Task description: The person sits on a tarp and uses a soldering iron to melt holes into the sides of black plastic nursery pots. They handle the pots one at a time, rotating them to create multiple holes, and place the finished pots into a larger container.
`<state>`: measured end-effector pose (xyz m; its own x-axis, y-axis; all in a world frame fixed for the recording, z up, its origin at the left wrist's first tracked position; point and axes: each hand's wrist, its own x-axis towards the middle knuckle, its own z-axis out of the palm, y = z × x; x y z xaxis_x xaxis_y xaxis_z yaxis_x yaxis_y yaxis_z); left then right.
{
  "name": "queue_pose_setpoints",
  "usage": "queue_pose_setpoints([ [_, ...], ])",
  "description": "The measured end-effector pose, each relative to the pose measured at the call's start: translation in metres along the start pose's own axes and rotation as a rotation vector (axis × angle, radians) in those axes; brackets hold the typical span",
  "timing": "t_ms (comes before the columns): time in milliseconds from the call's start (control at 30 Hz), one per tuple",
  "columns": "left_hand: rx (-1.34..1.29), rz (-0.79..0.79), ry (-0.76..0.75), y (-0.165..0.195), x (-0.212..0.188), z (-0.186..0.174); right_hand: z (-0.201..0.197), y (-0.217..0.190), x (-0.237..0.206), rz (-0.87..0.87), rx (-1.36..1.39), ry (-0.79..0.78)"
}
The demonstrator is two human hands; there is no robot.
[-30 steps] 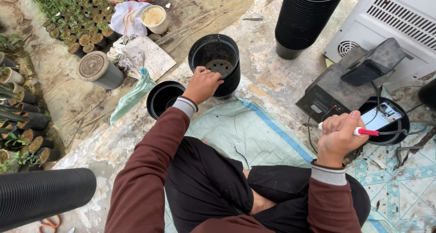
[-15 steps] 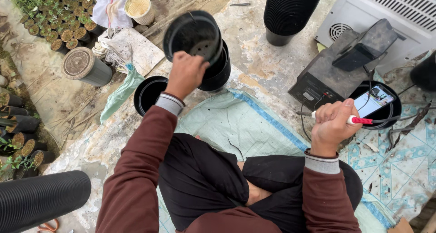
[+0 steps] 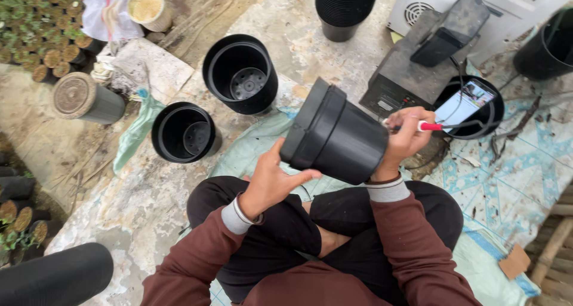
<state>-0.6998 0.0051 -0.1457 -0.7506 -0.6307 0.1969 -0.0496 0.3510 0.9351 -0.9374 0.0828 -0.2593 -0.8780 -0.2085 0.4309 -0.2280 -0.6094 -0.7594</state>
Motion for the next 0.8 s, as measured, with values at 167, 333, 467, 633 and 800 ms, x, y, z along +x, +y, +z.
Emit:
queue_pose_setpoints([
  [167,0.285,0.107,-0.001,-0.017,0.019,-0.032,0.004,-0.013,0.009,0.114,-0.119,-0.184],
  [333,0.442,0.324,-0.324,-0.028,0.039,-0.061,0.023,-0.045,0.029,-0.064,-0.327,-0.741],
  [467,0.395,0.323,-0.339,-0.042,0.043,-0.057,0.03,-0.043,0.031,0.228,-0.228,-0.918],
  [633,0.565,0.4,-0.248,-0.062,0.04,-0.03,0.019,-0.029,0.025,0.227,-0.468,-0.929],
  [800,0.552,0.344,-0.25,-0.085,0.045,-0.014,0.018,-0.02,0.013,0.141,-0.445,-0.794],
])
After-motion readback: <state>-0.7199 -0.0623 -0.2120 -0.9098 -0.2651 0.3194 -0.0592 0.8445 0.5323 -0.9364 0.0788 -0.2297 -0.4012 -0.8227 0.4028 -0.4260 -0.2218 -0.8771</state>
